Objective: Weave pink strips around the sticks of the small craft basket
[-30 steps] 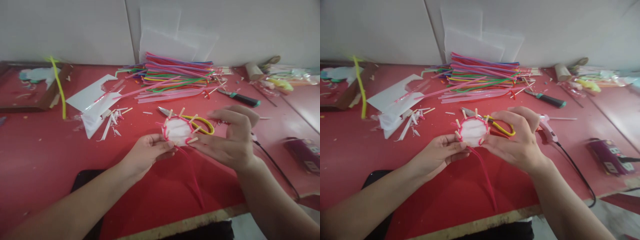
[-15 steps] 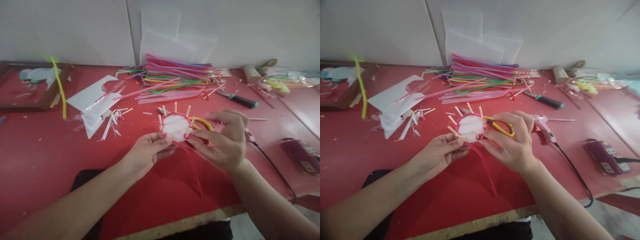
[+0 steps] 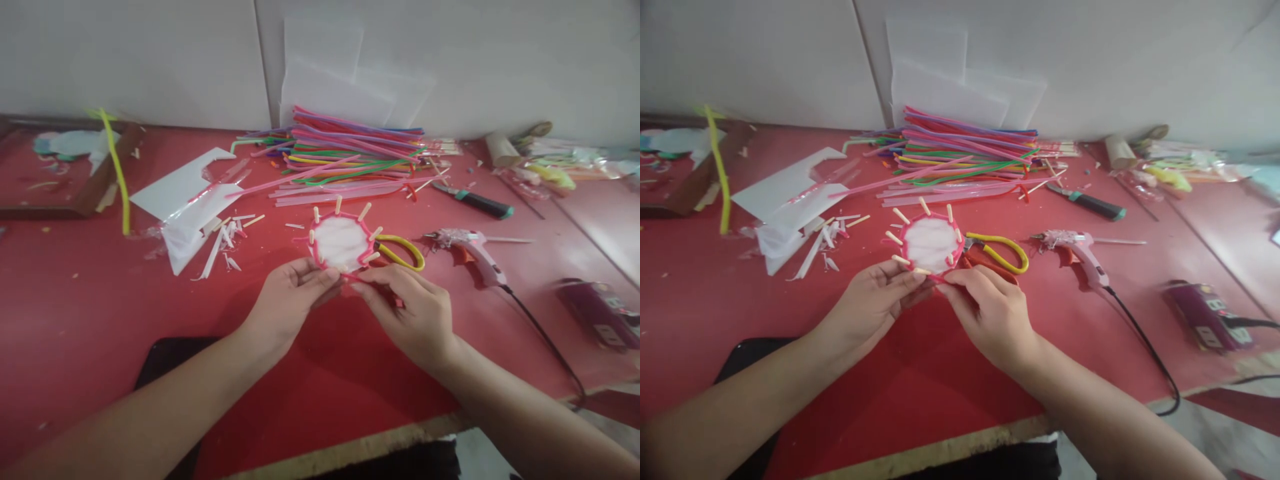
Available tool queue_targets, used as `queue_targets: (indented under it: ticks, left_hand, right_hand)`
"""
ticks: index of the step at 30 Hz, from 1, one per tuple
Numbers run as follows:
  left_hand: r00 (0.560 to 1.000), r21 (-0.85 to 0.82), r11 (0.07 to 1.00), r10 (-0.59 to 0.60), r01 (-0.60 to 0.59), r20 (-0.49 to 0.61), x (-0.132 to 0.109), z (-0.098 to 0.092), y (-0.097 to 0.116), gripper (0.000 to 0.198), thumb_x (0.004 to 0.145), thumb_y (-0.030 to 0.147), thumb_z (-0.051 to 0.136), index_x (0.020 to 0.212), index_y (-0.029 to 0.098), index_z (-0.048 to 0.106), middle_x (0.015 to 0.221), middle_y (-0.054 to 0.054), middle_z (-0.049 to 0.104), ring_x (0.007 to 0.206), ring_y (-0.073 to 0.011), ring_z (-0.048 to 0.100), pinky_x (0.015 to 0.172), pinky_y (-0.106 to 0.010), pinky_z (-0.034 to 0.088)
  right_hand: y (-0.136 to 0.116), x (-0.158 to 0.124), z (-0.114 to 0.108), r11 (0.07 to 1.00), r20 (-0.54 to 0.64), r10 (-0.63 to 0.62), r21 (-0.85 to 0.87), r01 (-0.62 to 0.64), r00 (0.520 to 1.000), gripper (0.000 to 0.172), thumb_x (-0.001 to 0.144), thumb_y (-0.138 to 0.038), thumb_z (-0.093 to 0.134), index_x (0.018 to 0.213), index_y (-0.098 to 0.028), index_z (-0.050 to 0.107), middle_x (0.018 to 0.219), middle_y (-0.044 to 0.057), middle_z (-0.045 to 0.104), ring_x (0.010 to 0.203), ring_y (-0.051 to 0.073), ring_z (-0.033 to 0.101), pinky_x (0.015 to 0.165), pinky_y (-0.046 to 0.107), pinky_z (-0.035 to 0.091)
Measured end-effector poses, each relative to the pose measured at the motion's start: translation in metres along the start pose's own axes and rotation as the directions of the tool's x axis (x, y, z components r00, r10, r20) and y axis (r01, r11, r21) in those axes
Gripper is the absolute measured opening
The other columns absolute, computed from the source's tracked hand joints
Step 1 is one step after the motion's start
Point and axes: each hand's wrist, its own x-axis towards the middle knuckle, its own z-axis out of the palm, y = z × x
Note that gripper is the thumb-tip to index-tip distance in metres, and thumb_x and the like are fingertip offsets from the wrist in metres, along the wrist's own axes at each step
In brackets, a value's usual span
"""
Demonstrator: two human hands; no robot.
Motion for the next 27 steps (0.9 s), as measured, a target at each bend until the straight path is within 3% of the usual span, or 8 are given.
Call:
queue_targets:
  ticks: [3, 7, 12, 18, 24, 27]
  left_hand:
    - [1.000, 0.007, 1.000, 0.009, -0.009, 0.004, -0.0008, 0.0009, -0.0019, 0.016, 0.069, 0.024, 0.084, 0.078, 0.016, 0.073, 0.076, -0.001, 0.077, 0.081, -0.0171, 0.073, 0.092, -0.037, 0.056]
    - [0.992, 0.067, 0.994, 0.083, -0.090, 0.093, -0.0048, 0.0034, -0.0010, 0.018, 0.076, 0.026, 0.080, 0.091, 0.018, 0.074, 0.092, -0.004, 0.079, 0.092, -0.0183, 0.072, 0.092, -0.033, 0.055]
    - [0.968, 0.124, 0.973, 0.171, -0.195, 0.182, -0.0093, 0.0047, 0.0018, 0.021, 0.084, 0.025, 0.073, 0.104, 0.023, 0.074, 0.101, -0.003, 0.079, 0.097, -0.0179, 0.071, 0.092, -0.030, 0.054]
    - [0.967, 0.105, 0.972, 0.192, -0.211, 0.170, -0.0081, 0.0058, 0.0004, 0.014, 0.081, 0.023, 0.076, 0.095, 0.022, 0.074, 0.093, 0.000, 0.080, 0.092, -0.0141, 0.072, 0.085, -0.023, 0.055]
    - [0.967, 0.109, 0.969, 0.202, -0.220, 0.156, -0.0071, 0.0031, -0.0022, 0.017, 0.078, 0.023, 0.079, 0.094, 0.020, 0.073, 0.090, -0.001, 0.079, 0.091, -0.0149, 0.072, 0.084, -0.024, 0.056]
    - [0.977, 0.124, 0.973, 0.178, -0.193, 0.120, -0.0065, 0.0017, -0.0044, 0.021, 0.078, 0.025, 0.079, 0.097, 0.022, 0.073, 0.090, 0.000, 0.078, 0.089, -0.0148, 0.072, 0.086, -0.026, 0.056]
  right_hand:
    - [-0.0013, 0.0012, -0.0003, 0.992, 0.016, 0.101, 0.069, -0.102, 0.995, 0.007, 0.086, -0.022, 0.066, 0.079, -0.020, 0.065, 0.065, -0.002, 0.067, 0.054, 0.011, 0.060, 0.053, 0.022, 0.048]
    - [-0.0047, 0.0018, 0.0004, 0.935, 0.104, 0.294, 0.176, -0.309, 0.950, 0.021, 0.086, -0.027, 0.064, 0.067, -0.019, 0.061, 0.052, -0.006, 0.052, 0.043, 0.007, 0.043, 0.042, 0.020, 0.036]
    - [-0.0091, 0.0024, 0.0010, 0.932, 0.075, 0.291, 0.202, -0.300, 0.954, 0.020, 0.088, -0.027, 0.061, 0.070, -0.019, 0.064, 0.055, -0.004, 0.053, 0.047, 0.008, 0.043, 0.044, 0.020, 0.036]
    - [-0.0072, -0.0005, 0.0044, 0.898, 0.040, 0.352, 0.268, -0.349, 0.935, 0.009, 0.087, -0.028, 0.063, 0.085, -0.020, 0.066, 0.055, -0.005, 0.053, 0.045, 0.009, 0.042, 0.043, 0.023, 0.035]
    - [-0.0042, 0.0028, 0.0025, 0.703, 0.250, 0.446, 0.496, -0.509, 0.859, 0.013, 0.086, -0.032, 0.065, 0.091, -0.020, 0.065, 0.055, -0.007, 0.049, 0.046, 0.007, 0.038, 0.043, 0.022, 0.031]
    - [-0.0027, 0.0041, 0.0035, 0.612, 0.301, 0.501, 0.539, -0.578, 0.812, 0.017, 0.084, -0.035, 0.068, 0.088, -0.020, 0.062, 0.052, -0.008, 0.047, 0.044, 0.006, 0.035, 0.042, 0.021, 0.028]
